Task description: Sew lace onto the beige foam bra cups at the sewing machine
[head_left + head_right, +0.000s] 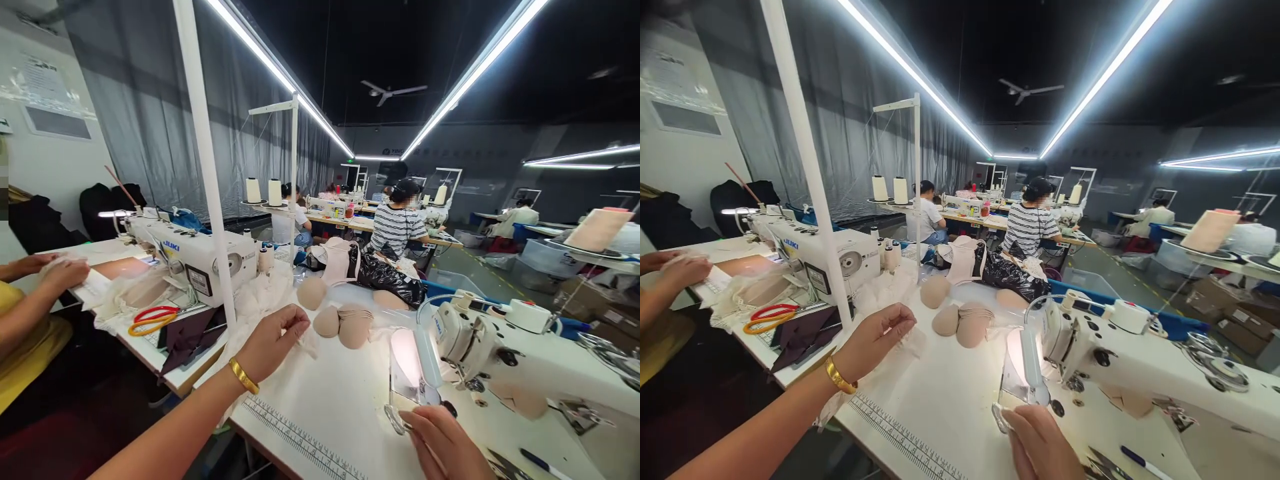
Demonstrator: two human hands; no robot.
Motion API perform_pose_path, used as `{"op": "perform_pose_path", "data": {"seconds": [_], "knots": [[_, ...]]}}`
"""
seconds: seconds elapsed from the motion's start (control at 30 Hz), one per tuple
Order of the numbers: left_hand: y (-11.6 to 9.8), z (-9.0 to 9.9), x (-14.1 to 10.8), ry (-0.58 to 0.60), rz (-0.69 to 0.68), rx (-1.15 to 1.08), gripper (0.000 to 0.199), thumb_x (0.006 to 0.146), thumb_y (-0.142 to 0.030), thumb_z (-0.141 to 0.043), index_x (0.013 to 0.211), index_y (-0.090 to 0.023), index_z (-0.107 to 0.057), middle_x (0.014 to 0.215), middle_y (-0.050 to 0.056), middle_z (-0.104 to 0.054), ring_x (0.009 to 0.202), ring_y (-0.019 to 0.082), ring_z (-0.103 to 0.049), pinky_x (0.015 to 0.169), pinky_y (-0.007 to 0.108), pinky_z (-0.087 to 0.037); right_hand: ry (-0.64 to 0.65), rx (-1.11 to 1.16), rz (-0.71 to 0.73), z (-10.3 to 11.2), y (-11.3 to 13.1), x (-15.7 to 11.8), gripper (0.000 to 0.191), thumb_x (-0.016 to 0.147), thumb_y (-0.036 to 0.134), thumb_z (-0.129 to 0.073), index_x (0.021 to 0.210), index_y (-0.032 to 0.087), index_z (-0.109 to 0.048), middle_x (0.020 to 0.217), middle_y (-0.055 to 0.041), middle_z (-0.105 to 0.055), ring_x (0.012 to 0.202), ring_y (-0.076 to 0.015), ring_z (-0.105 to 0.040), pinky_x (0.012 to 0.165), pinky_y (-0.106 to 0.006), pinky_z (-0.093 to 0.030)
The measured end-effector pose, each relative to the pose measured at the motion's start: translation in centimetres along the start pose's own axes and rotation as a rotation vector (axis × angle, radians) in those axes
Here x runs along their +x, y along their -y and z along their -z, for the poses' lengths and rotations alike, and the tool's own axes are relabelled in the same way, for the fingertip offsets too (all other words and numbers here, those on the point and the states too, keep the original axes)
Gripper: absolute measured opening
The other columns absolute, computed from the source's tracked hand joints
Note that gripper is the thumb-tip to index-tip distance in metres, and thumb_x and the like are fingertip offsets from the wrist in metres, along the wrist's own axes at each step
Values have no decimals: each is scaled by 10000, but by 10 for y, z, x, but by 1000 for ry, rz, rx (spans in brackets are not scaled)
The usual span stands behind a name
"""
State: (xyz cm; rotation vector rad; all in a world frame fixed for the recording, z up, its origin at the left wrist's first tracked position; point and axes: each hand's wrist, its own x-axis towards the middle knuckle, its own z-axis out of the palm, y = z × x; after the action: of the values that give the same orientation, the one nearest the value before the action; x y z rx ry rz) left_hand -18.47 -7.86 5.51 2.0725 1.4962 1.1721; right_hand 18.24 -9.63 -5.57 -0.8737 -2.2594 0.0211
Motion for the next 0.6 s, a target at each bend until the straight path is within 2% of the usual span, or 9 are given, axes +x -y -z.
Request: {"op": "perform_pose_path", "data": {"seconds": [0.1,0.17,0.2,0.23,0.3,0.37,0.43,0.5,0.6], "knots": [[-25,-30,0,151,52,-359,336,975,-528,-539,923,-199,-589,798,-15,-563,723,153,-513,659,266,-429,-76,76,-113,-2,54,21,536,958,430,-679,1466,327,-540,1319,-134,-661,1152,-332,-684,878,-428,-636],[-34,-54,-1,275,96,-464,395,938,-587,-584,903,-193,-582,770,-22,-542,699,145,-476,643,265,-401,-88,220,-214,-7,81,36,643,921,493,-713,1497,308,-494,1334,-135,-652,1081,-313,-696,835,-403,-635],[-37,-65,-1,327,130,-495,430,923,-619,-596,889,-191,-583,750,-26,-532,685,142,-464,633,265,-391,-81,318,-309,-10,88,43,563,961,473,-657,1474,300,-502,1260,-113,-681,969,-267,-708,788,-367,-630],[-37,-74,-1,368,176,-523,466,912,-653,-595,885,-188,-589,726,-30,-522,668,140,-457,622,265,-386,-87,427,-429,-13,92,47,408,1010,455,-572,1381,285,-557,1087,-73,-712,837,-228,-693,718,-335,-612],[-31,-89,-3,419,303,-601,533,896,-713,-575,926,-182,-612,711,-32,-526,645,138,-474,615,271,-407,-87,625,-632,-18,87,50,269,1037,463,-494,1118,244,-626,859,-18,-668,736,-199,-634,651,-299,-561],[-19,-99,-7,467,427,-693,574,859,-724,-621,1048,-182,-623,760,-19,-574,656,142,-523,639,286,-451,-146,755,-795,-23,74,45,276,1001,491,-531,974,227,-606,798,0,-636,724,-193,-608,643,-292,-529],[-6,-106,-15,531,476,-737,640,747,-651,-784,1149,-186,-606,821,-6,-614,698,151,-570,680,301,-481,-214,873,-907,-26,60,34,290,967,515,-563,987,227,-586,814,-2,-655,724,-199,-622,636,-296,-521],[3,-111,-22,562,444,-724,700,635,-537,-895,1163,-181,-604,825,-13,-611,733,156,-579,711,301,-479,-220,969,-949,-27,52,24,295,967,519,-550,1051,237,-567,861,-14,-689,752,-219,-660,652,-317,-541],[0,-111,-27,514,352,-644,546,696,-486,-836,1089,-167,-633,828,-10,-586,788,170,-561,752,308,-462,-117,814,-890,-18,50,15,268,957,454,-575,1124,245,-573,1085,-70,-723,971,-272,-694,838,-408,-576]]}}
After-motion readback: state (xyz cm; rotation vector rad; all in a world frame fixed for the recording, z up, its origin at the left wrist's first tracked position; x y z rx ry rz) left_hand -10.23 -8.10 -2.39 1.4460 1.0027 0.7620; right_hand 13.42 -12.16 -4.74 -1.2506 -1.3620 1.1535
